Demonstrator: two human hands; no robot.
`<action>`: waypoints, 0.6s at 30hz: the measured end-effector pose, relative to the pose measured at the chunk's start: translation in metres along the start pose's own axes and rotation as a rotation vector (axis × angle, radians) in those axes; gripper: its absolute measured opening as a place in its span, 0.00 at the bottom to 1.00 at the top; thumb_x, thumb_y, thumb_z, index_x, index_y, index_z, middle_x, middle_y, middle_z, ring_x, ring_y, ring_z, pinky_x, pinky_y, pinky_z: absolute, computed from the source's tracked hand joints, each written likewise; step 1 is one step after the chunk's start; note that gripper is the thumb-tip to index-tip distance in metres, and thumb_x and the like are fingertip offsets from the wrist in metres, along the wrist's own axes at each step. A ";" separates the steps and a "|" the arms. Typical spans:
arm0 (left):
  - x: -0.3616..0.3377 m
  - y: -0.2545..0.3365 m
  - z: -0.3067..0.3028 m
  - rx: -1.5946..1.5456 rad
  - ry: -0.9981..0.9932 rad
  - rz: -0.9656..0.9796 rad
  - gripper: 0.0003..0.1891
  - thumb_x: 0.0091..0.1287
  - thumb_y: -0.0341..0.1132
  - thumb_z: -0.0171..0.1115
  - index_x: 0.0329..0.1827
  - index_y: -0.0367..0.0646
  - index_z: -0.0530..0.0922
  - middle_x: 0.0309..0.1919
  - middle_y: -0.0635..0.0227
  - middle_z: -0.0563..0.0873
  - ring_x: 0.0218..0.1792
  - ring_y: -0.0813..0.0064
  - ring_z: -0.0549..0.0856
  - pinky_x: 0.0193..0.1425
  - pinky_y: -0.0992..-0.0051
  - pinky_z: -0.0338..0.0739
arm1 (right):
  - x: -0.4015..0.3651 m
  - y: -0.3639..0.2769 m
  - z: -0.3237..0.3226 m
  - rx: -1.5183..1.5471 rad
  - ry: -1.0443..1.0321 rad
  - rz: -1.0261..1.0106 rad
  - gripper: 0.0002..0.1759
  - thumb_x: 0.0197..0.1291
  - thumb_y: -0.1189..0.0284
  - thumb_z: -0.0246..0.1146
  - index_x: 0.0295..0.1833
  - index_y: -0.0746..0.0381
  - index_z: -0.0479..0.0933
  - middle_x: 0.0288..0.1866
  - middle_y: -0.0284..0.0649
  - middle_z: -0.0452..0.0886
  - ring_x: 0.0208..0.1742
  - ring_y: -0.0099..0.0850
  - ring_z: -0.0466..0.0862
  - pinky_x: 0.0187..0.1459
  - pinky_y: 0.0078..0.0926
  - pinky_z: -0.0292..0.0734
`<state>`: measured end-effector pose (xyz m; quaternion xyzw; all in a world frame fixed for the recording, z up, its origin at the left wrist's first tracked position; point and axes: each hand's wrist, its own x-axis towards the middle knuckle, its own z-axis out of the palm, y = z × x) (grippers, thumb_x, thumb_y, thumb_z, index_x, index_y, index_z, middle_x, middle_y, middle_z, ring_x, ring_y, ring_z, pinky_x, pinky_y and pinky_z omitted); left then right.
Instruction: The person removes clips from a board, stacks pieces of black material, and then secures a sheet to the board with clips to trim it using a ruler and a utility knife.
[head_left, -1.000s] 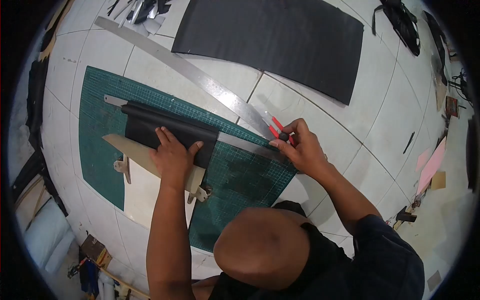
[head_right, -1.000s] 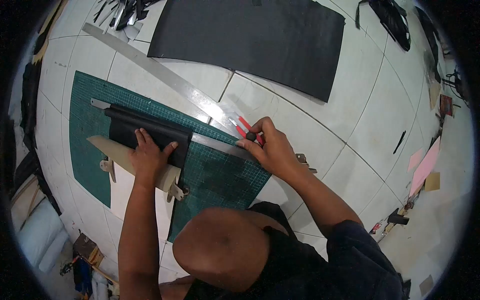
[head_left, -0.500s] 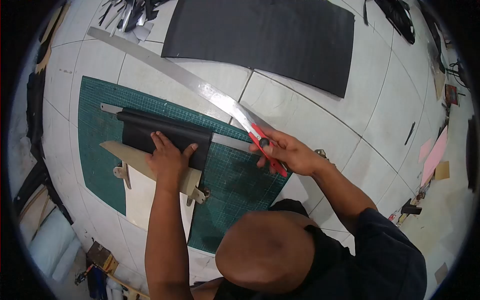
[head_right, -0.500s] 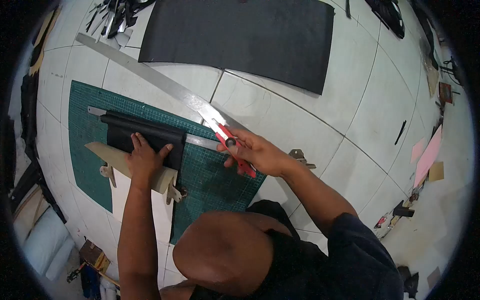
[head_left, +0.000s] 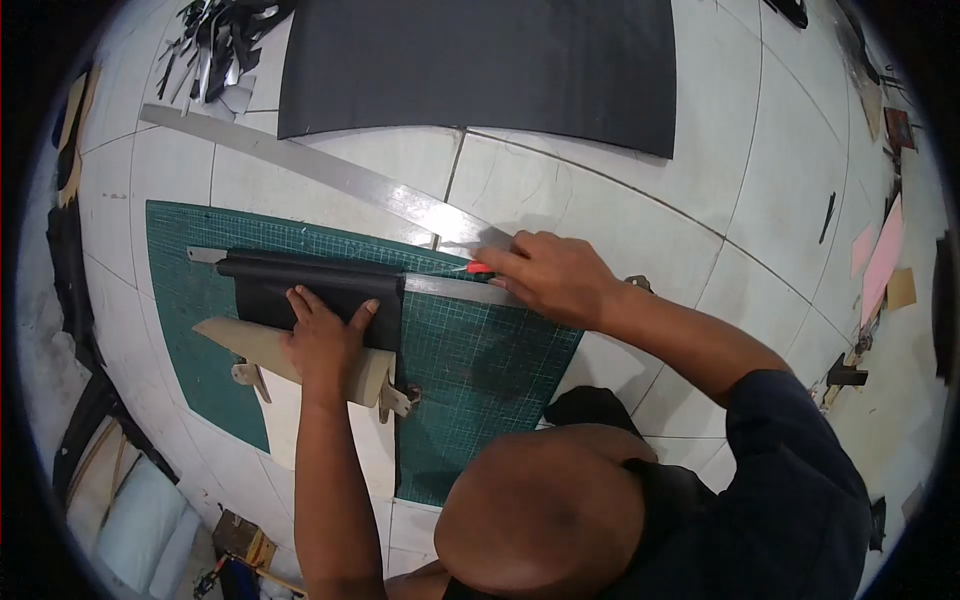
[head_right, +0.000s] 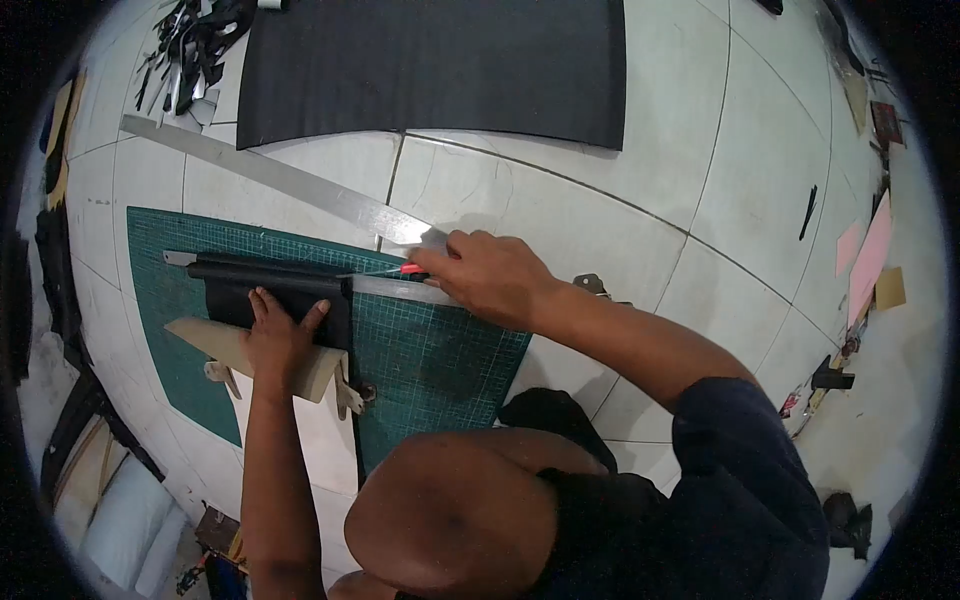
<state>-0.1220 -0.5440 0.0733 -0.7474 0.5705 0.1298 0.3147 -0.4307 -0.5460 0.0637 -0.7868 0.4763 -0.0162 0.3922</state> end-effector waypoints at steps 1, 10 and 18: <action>0.000 -0.001 0.001 -0.006 0.008 0.000 0.62 0.58 0.75 0.58 0.78 0.25 0.54 0.78 0.43 0.60 0.63 0.54 0.83 0.71 0.55 0.63 | -0.002 -0.001 -0.001 -0.061 0.006 -0.030 0.20 0.71 0.64 0.60 0.67 0.46 0.74 0.43 0.42 0.79 0.43 0.40 0.82 0.43 0.36 0.78; 0.000 -0.003 0.007 0.020 0.053 0.029 0.61 0.59 0.75 0.58 0.77 0.24 0.55 0.77 0.41 0.62 0.62 0.54 0.83 0.69 0.55 0.66 | 0.002 0.020 0.020 -0.336 0.135 -0.261 0.27 0.68 0.74 0.58 0.70 0.41 0.74 0.45 0.42 0.79 0.46 0.35 0.80 0.46 0.36 0.73; 0.000 -0.001 0.004 0.022 0.036 0.012 0.62 0.58 0.75 0.59 0.77 0.23 0.55 0.76 0.41 0.62 0.63 0.55 0.82 0.68 0.56 0.67 | 0.014 0.005 0.029 -0.360 0.291 -0.261 0.26 0.66 0.76 0.58 0.68 0.45 0.76 0.43 0.41 0.79 0.42 0.33 0.78 0.41 0.33 0.69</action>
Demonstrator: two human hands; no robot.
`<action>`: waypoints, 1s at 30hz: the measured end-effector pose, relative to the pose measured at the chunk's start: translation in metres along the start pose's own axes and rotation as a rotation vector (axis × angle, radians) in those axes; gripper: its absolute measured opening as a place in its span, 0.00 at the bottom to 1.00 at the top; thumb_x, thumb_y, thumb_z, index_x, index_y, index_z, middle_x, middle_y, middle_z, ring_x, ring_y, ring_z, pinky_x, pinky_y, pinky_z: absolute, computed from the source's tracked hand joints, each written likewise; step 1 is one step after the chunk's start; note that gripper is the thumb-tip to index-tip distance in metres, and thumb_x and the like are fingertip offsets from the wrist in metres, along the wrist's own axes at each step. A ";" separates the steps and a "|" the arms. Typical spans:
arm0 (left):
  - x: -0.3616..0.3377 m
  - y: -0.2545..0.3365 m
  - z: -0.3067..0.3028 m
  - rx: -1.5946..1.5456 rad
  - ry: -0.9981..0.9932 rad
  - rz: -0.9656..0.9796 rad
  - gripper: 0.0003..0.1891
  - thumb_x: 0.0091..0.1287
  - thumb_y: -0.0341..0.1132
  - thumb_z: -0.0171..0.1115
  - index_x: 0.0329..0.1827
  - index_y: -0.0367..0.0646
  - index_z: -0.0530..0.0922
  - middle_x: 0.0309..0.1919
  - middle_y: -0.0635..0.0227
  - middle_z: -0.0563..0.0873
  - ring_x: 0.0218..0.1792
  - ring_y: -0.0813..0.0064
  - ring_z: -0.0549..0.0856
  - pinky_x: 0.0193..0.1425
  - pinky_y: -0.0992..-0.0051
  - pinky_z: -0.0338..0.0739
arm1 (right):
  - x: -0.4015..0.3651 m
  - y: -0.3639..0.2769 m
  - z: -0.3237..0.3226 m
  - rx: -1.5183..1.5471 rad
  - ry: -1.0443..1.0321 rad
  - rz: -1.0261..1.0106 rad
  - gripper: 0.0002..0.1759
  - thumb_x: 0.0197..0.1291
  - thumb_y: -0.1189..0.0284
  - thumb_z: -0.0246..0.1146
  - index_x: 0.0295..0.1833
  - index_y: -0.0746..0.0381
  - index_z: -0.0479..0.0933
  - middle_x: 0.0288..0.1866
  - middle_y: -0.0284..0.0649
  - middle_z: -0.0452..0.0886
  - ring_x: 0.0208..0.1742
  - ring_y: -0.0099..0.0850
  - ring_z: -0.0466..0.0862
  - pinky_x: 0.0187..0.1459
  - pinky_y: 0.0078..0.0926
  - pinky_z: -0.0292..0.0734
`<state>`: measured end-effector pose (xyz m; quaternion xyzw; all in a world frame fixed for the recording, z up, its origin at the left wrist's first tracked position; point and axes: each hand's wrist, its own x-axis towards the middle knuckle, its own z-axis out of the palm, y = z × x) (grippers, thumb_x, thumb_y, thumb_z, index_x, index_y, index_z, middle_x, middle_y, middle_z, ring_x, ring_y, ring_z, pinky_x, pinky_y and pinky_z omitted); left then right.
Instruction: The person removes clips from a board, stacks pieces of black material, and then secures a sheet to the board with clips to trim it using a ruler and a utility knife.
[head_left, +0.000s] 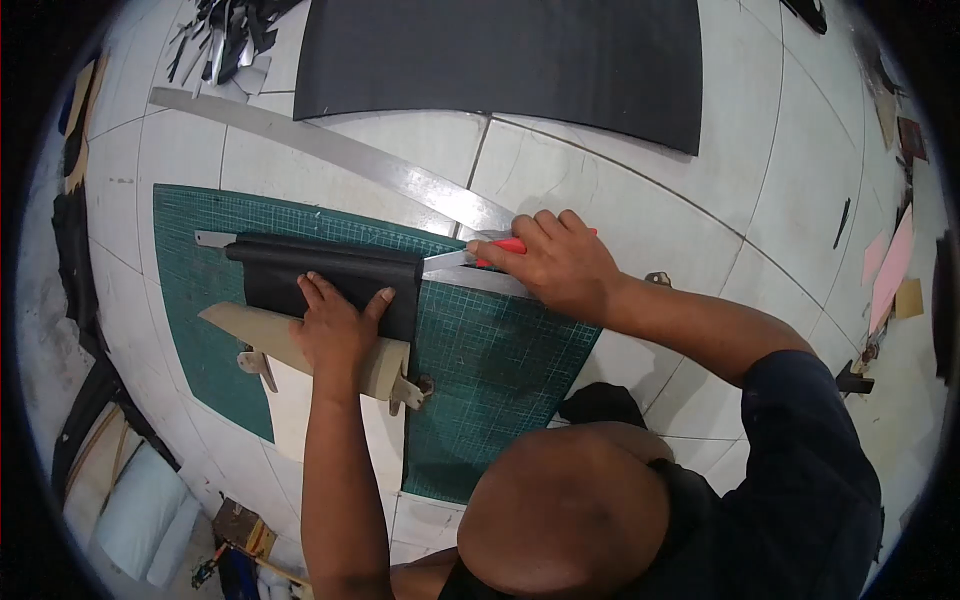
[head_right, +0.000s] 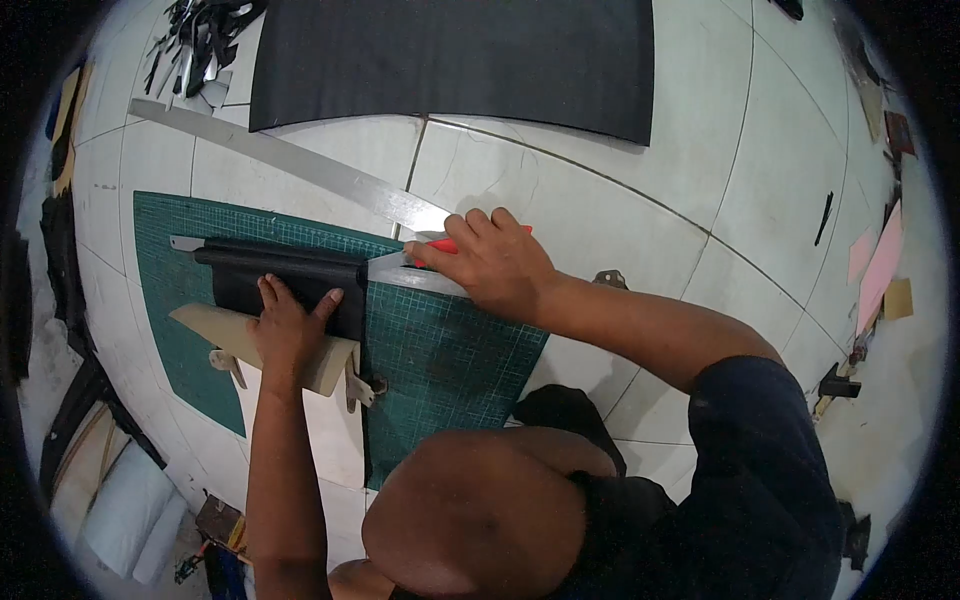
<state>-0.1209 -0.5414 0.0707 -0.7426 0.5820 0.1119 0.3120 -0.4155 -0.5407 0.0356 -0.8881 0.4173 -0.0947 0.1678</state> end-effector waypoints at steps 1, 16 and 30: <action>0.000 0.000 0.001 -0.002 0.001 -0.001 0.62 0.58 0.75 0.59 0.77 0.23 0.55 0.76 0.41 0.63 0.63 0.55 0.82 0.68 0.56 0.67 | 0.001 -0.002 0.003 -0.019 0.019 0.003 0.26 0.66 0.76 0.58 0.68 0.45 0.77 0.42 0.41 0.78 0.41 0.33 0.77 0.41 0.32 0.67; 0.002 0.007 -0.015 0.047 -0.105 -0.040 0.61 0.60 0.75 0.57 0.78 0.25 0.54 0.78 0.43 0.60 0.62 0.57 0.83 0.68 0.58 0.68 | 0.024 -0.020 0.017 0.017 0.038 0.020 0.30 0.64 0.78 0.57 0.70 0.42 0.75 0.42 0.39 0.76 0.41 0.33 0.75 0.43 0.33 0.64; -0.001 0.000 -0.006 0.049 0.009 -0.002 0.61 0.59 0.75 0.57 0.77 0.24 0.56 0.77 0.42 0.62 0.57 0.58 0.86 0.65 0.60 0.70 | 0.058 -0.024 0.020 -0.037 0.116 -0.008 0.22 0.64 0.74 0.62 0.63 0.46 0.81 0.40 0.37 0.79 0.40 0.31 0.77 0.39 0.32 0.66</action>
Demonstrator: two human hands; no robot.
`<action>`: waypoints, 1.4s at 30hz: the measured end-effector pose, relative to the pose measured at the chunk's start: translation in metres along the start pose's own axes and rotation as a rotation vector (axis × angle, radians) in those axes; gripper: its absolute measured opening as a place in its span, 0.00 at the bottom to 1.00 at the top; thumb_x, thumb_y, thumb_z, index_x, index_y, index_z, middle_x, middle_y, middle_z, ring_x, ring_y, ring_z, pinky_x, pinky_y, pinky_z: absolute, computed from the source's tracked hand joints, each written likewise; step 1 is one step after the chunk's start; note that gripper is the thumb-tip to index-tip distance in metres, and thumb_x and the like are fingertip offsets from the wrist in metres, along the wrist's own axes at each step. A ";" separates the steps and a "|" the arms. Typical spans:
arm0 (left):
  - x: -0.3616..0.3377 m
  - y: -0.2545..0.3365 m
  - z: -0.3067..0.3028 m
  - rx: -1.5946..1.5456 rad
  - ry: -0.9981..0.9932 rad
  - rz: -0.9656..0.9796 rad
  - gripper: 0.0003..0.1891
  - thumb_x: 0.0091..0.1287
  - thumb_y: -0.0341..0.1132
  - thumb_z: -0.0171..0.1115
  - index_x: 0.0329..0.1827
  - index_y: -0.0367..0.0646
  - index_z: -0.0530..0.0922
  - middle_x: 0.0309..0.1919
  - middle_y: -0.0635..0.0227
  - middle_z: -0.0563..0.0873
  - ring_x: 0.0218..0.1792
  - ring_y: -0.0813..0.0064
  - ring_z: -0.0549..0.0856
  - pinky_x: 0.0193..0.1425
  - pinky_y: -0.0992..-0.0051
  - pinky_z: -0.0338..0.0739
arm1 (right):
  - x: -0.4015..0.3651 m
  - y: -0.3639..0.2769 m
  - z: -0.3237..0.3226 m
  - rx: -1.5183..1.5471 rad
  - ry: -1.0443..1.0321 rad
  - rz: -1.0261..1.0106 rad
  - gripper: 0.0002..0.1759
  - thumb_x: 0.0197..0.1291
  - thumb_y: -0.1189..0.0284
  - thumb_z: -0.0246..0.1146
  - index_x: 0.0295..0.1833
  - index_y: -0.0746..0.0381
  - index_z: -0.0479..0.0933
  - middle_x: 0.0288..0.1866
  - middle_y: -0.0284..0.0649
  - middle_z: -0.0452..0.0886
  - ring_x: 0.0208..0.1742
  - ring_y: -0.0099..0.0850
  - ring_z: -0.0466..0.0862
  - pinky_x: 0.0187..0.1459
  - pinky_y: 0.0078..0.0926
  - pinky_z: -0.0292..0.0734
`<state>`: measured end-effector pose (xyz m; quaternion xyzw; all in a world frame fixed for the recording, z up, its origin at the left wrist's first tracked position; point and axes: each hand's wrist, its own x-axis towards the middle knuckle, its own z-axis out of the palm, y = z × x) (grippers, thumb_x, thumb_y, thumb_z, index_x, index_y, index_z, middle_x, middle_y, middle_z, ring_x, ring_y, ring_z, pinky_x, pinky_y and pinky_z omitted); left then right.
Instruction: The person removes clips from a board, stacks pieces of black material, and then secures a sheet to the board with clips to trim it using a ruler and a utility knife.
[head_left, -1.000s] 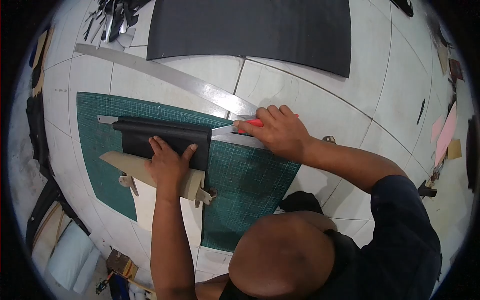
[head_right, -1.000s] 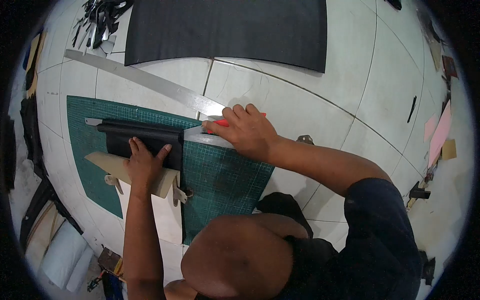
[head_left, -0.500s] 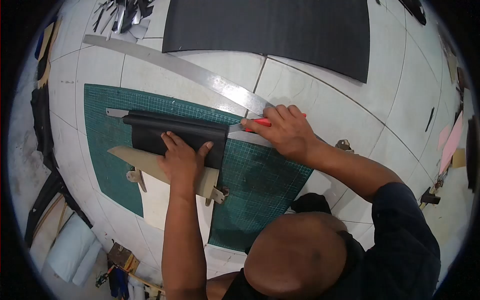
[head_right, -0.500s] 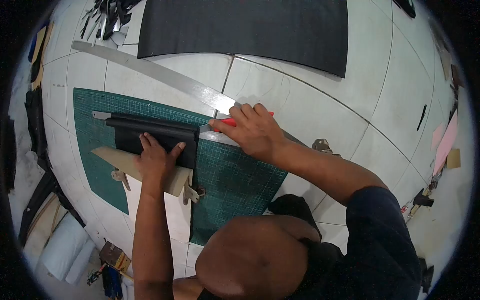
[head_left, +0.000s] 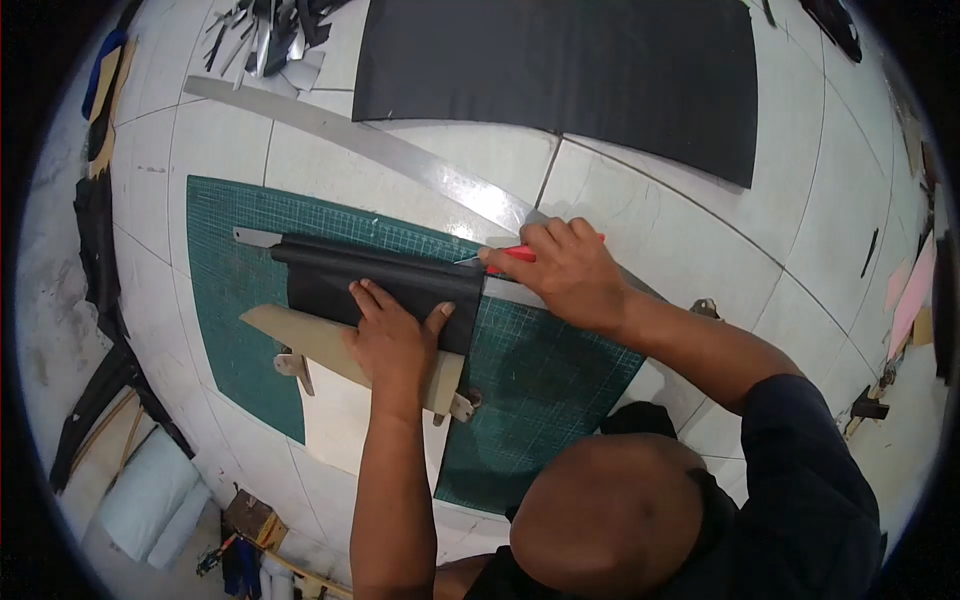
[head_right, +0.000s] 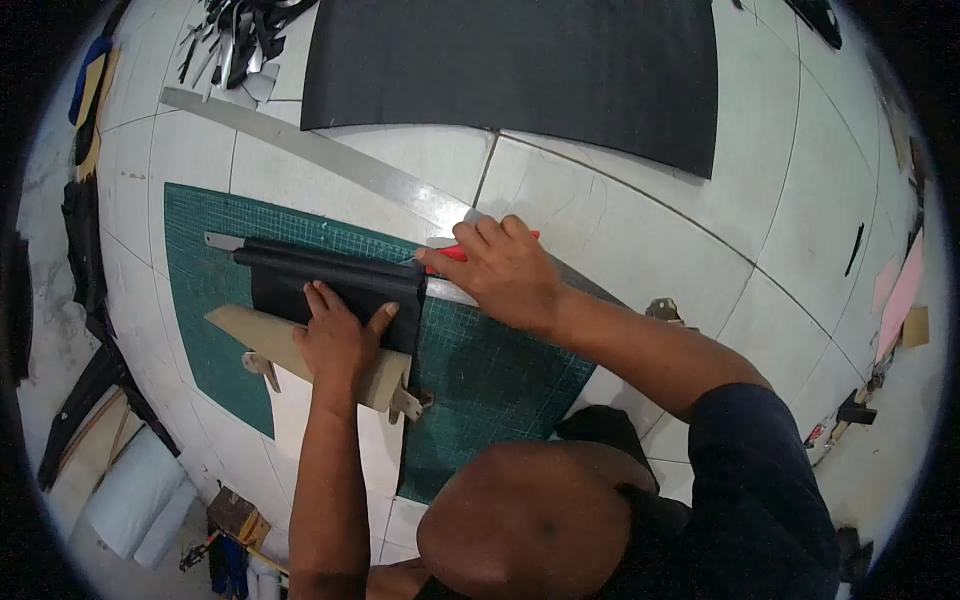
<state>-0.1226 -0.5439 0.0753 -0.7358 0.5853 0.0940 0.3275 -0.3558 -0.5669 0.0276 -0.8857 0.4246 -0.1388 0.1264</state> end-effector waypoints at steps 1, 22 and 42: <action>-0.001 0.002 -0.001 -0.008 0.006 0.002 0.61 0.59 0.75 0.57 0.76 0.24 0.56 0.77 0.42 0.62 0.56 0.58 0.86 0.65 0.60 0.70 | 0.004 -0.002 0.000 -0.005 0.006 0.003 0.22 0.63 0.73 0.62 0.62 0.46 0.82 0.40 0.37 0.79 0.40 0.31 0.77 0.39 0.32 0.66; -0.001 -0.001 -0.009 -0.129 -0.088 -0.013 0.61 0.59 0.73 0.59 0.77 0.24 0.56 0.77 0.41 0.61 0.64 0.59 0.80 0.68 0.57 0.66 | 0.135 -0.049 0.061 0.018 0.170 -0.050 0.20 0.63 0.68 0.60 0.59 0.43 0.83 0.38 0.35 0.76 0.42 0.32 0.78 0.38 0.33 0.66; -0.003 -0.004 -0.002 -0.129 -0.056 -0.017 0.62 0.59 0.73 0.59 0.78 0.23 0.52 0.79 0.42 0.56 0.55 0.60 0.87 0.67 0.57 0.66 | 0.085 -0.024 -0.024 0.559 -0.078 0.476 0.24 0.66 0.58 0.66 0.50 0.69 0.71 0.50 0.57 0.78 0.52 0.54 0.80 0.52 0.47 0.76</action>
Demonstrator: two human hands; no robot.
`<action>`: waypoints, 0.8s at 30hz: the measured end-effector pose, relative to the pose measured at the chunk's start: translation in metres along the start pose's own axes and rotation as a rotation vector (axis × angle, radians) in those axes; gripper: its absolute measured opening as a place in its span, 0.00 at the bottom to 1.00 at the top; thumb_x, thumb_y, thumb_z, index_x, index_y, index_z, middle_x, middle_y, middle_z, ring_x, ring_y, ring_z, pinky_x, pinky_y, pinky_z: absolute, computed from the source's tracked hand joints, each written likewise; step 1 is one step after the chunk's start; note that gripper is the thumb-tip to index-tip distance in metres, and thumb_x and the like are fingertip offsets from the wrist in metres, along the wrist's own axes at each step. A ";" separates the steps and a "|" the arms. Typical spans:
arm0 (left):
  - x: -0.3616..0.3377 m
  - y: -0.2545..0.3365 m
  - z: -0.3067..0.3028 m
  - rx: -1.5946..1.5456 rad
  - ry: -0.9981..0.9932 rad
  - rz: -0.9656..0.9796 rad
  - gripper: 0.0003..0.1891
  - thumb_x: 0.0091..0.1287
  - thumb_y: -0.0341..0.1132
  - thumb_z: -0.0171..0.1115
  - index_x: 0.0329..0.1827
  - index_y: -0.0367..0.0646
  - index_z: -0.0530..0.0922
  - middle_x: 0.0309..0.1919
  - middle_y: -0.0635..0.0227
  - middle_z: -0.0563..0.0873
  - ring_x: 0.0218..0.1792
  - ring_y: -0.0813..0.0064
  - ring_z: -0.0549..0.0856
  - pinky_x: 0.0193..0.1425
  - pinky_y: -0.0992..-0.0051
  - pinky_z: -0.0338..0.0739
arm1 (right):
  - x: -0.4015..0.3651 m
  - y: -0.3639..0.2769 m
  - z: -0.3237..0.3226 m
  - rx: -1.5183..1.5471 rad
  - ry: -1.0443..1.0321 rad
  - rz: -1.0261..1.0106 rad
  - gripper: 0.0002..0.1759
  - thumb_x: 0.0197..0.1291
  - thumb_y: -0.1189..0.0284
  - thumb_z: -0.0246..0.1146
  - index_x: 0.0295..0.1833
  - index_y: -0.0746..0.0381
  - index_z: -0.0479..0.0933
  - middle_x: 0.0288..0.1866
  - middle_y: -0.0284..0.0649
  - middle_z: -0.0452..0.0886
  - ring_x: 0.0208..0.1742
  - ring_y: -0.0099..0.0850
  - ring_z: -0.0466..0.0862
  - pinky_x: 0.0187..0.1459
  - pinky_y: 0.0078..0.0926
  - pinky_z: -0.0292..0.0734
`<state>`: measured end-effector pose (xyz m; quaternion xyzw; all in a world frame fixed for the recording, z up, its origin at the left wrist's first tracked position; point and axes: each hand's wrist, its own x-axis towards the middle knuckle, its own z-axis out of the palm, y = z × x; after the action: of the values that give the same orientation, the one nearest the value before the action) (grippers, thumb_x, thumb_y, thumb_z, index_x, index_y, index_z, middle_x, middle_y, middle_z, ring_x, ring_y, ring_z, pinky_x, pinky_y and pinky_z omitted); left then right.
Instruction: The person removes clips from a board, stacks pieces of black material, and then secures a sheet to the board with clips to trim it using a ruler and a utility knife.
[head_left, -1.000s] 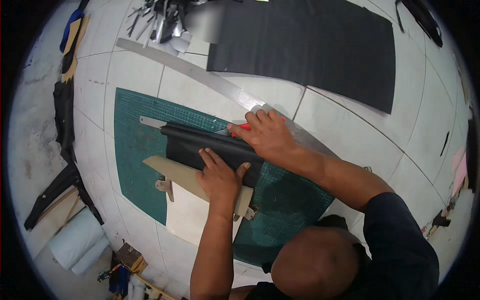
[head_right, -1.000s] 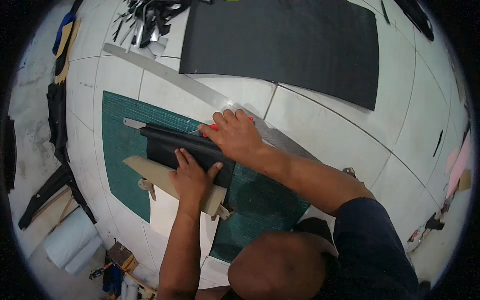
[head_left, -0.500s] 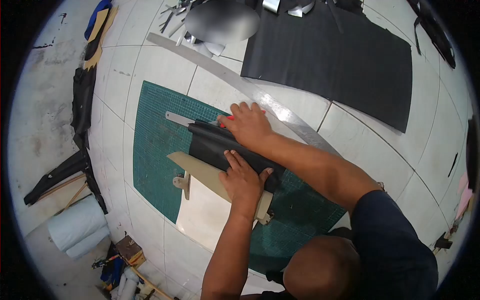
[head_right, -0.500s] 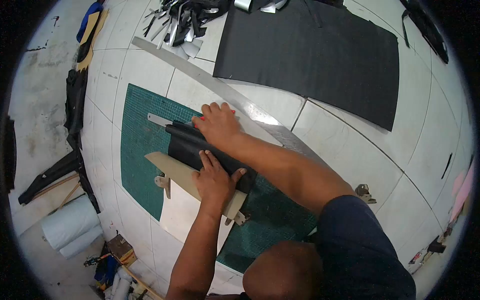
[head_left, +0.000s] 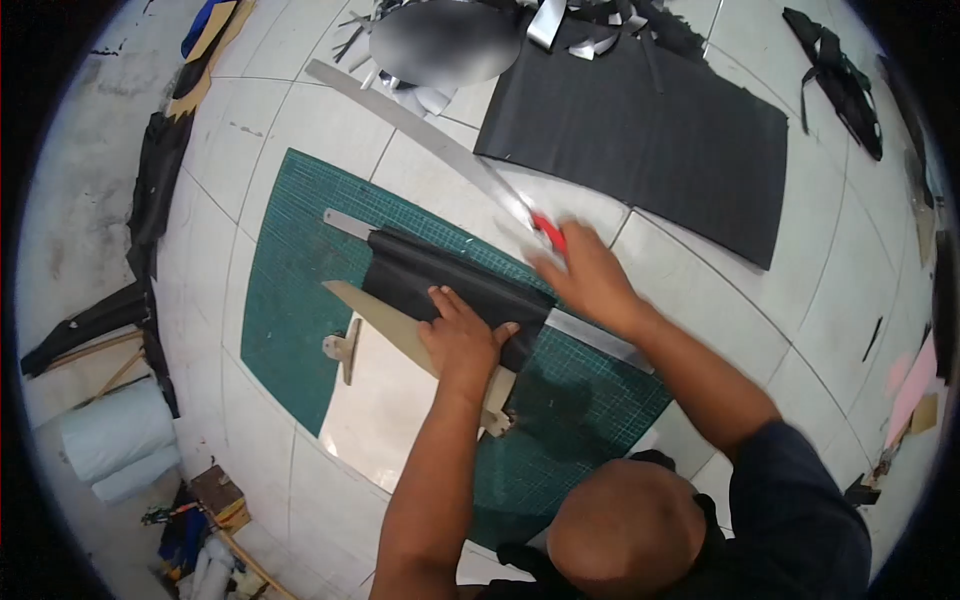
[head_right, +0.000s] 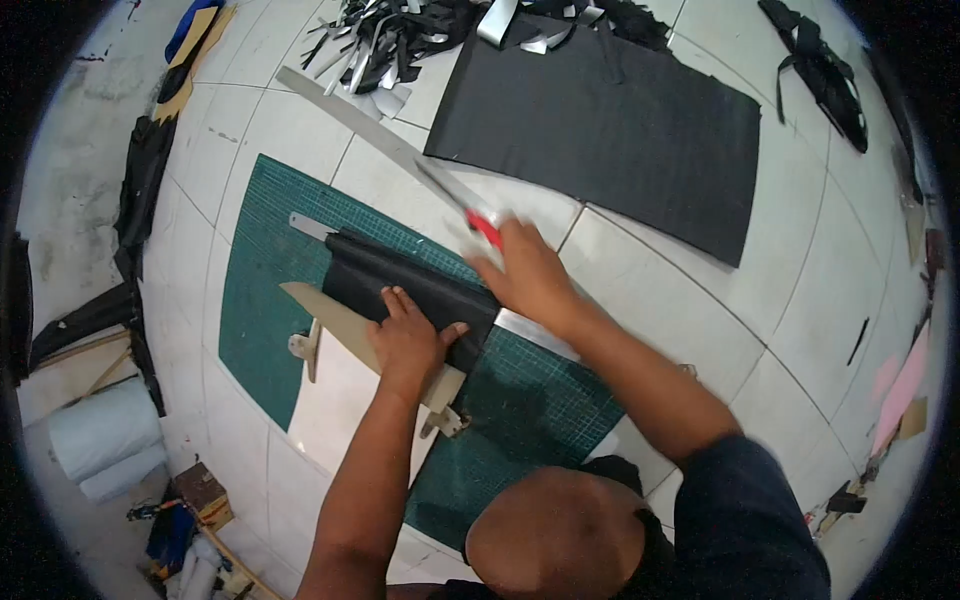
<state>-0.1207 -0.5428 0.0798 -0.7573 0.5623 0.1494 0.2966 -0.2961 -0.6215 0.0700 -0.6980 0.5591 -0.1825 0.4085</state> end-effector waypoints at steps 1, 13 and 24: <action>0.000 0.000 0.001 0.008 0.006 -0.004 0.62 0.60 0.73 0.59 0.78 0.23 0.52 0.79 0.42 0.56 0.54 0.60 0.87 0.67 0.57 0.66 | -0.032 0.010 -0.001 -0.049 -0.032 0.038 0.24 0.62 0.60 0.69 0.50 0.69 0.71 0.49 0.55 0.78 0.51 0.53 0.80 0.51 0.47 0.76; -0.008 -0.006 0.003 -0.006 0.053 -0.008 0.60 0.60 0.73 0.59 0.79 0.28 0.53 0.80 0.48 0.56 0.54 0.67 0.86 0.64 0.65 0.65 | -0.097 0.047 0.003 -0.229 0.061 0.073 0.24 0.53 0.66 0.76 0.45 0.66 0.70 0.42 0.52 0.79 0.46 0.53 0.81 0.45 0.47 0.74; -0.018 0.000 -0.007 -0.138 0.241 0.094 0.39 0.54 0.65 0.72 0.56 0.39 0.77 0.49 0.59 0.85 0.48 0.60 0.86 0.58 0.59 0.70 | -0.104 0.069 -0.052 -0.210 0.152 0.092 0.17 0.56 0.68 0.71 0.48 0.60 0.74 0.37 0.51 0.84 0.41 0.51 0.85 0.42 0.47 0.78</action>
<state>-0.1274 -0.5338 0.0955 -0.7613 0.6169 0.1096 0.1669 -0.4092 -0.5468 0.0691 -0.6949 0.6358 -0.1564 0.2973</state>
